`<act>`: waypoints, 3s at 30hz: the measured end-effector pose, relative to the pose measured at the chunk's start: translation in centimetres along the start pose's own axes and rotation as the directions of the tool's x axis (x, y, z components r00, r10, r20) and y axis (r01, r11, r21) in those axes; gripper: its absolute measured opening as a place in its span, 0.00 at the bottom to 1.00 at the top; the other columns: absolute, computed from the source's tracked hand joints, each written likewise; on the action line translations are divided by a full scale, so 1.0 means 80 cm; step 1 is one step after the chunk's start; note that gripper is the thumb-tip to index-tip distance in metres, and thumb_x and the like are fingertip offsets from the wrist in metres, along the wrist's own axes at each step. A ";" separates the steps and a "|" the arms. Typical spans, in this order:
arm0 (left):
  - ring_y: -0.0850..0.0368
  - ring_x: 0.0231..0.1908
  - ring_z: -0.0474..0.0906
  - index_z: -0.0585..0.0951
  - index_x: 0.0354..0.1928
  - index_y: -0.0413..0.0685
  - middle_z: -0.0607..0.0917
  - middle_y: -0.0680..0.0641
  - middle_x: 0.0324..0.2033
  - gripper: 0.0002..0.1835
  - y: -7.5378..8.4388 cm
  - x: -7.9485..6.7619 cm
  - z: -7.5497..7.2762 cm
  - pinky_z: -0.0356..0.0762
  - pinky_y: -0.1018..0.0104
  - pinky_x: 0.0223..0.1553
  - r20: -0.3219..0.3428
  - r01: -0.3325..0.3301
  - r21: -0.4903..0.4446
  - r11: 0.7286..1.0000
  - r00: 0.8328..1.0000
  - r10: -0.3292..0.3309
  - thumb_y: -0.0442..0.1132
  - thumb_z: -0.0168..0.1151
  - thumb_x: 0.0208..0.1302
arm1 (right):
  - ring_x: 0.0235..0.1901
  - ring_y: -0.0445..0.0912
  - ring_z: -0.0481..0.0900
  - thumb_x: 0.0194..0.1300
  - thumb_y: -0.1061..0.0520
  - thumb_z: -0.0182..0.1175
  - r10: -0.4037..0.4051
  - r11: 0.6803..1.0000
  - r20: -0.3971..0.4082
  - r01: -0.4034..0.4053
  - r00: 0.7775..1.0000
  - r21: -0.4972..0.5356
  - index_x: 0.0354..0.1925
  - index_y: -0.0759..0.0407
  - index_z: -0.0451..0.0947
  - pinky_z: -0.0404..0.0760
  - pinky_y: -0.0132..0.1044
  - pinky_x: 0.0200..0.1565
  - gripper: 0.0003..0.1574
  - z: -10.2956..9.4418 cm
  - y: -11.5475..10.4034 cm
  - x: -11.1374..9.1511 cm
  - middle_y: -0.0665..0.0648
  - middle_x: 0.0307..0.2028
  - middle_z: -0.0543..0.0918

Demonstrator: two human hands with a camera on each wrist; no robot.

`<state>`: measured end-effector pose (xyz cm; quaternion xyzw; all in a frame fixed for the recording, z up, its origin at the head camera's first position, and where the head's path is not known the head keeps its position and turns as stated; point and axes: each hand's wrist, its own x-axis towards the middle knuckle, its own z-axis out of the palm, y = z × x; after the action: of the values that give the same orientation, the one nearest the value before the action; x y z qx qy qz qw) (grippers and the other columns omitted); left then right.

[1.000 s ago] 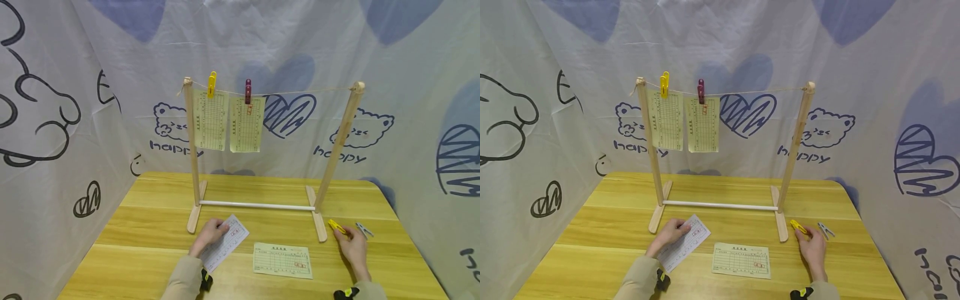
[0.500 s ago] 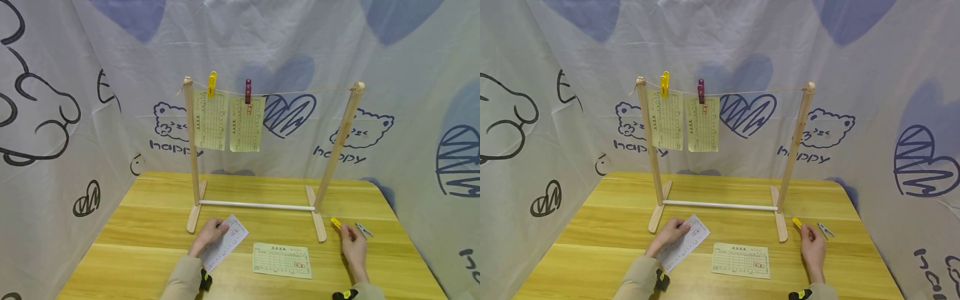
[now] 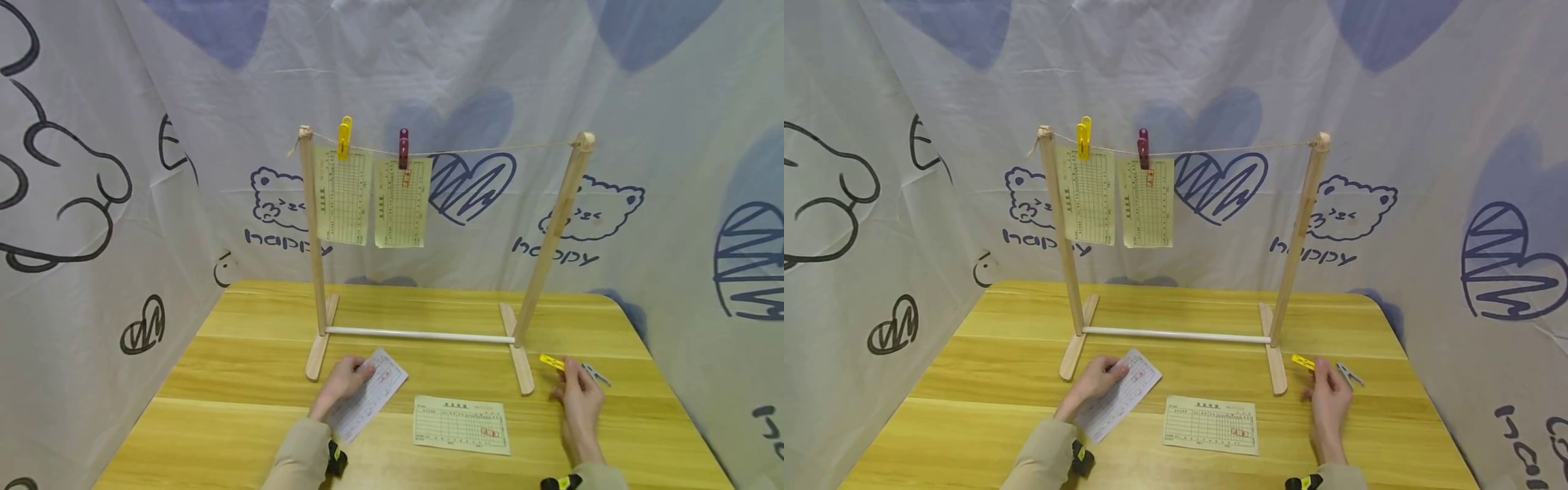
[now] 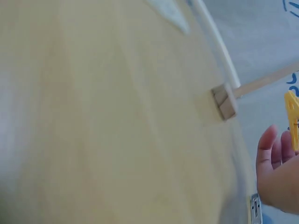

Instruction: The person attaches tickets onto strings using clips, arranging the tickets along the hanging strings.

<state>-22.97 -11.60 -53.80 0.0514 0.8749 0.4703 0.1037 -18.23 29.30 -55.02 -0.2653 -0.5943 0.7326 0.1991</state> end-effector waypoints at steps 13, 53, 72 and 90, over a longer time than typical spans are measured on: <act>0.63 0.31 0.79 0.85 0.47 0.32 0.89 0.36 0.37 0.11 0.022 0.006 0.007 0.76 0.76 0.33 -0.207 -0.170 -0.174 0.970 0.969 0.133 0.33 0.61 0.69 | 0.40 0.45 0.86 0.71 0.59 0.60 0.051 0.787 0.209 -0.168 0.977 0.594 0.46 0.63 0.81 0.87 0.34 0.44 0.09 0.016 -0.040 -0.019 0.55 0.42 0.85; 0.62 0.36 0.86 0.85 0.49 0.33 0.90 0.37 0.42 0.16 0.155 -0.002 0.025 0.83 0.69 0.39 -0.204 -0.217 -0.651 0.728 0.973 0.107 0.40 0.64 0.70 | 0.52 0.45 0.84 0.74 0.54 0.55 -0.267 0.837 0.310 0.060 0.913 0.543 0.58 0.72 0.72 0.86 0.33 0.53 0.23 0.095 -0.121 -0.063 0.60 0.52 0.76; 0.64 0.33 0.86 0.83 0.50 0.28 0.92 0.43 0.37 0.16 0.201 0.008 0.018 0.84 0.71 0.36 -0.241 -0.273 -0.711 0.648 0.960 0.140 0.37 0.64 0.70 | 0.46 0.44 0.82 0.76 0.57 0.52 -0.464 0.830 0.349 0.263 0.814 0.491 0.53 0.63 0.78 0.86 0.31 0.49 0.15 0.143 -0.177 -0.055 0.57 0.48 0.79; 0.64 0.34 0.86 0.84 0.50 0.32 0.91 0.55 0.32 0.13 0.230 0.025 0.006 0.83 0.71 0.38 -0.232 -0.259 -0.801 0.540 0.965 0.120 0.36 0.63 0.71 | 0.43 0.44 0.84 0.77 0.59 0.51 -0.635 0.761 0.407 0.440 0.657 0.477 0.50 0.60 0.79 0.87 0.30 0.47 0.12 0.177 -0.220 -0.044 0.55 0.44 0.84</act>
<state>-24.96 -0.63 -38.99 0.0561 0.5476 0.8349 -0.0015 -24.77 20.14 -35.13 0.1845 -0.5424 0.7723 0.2743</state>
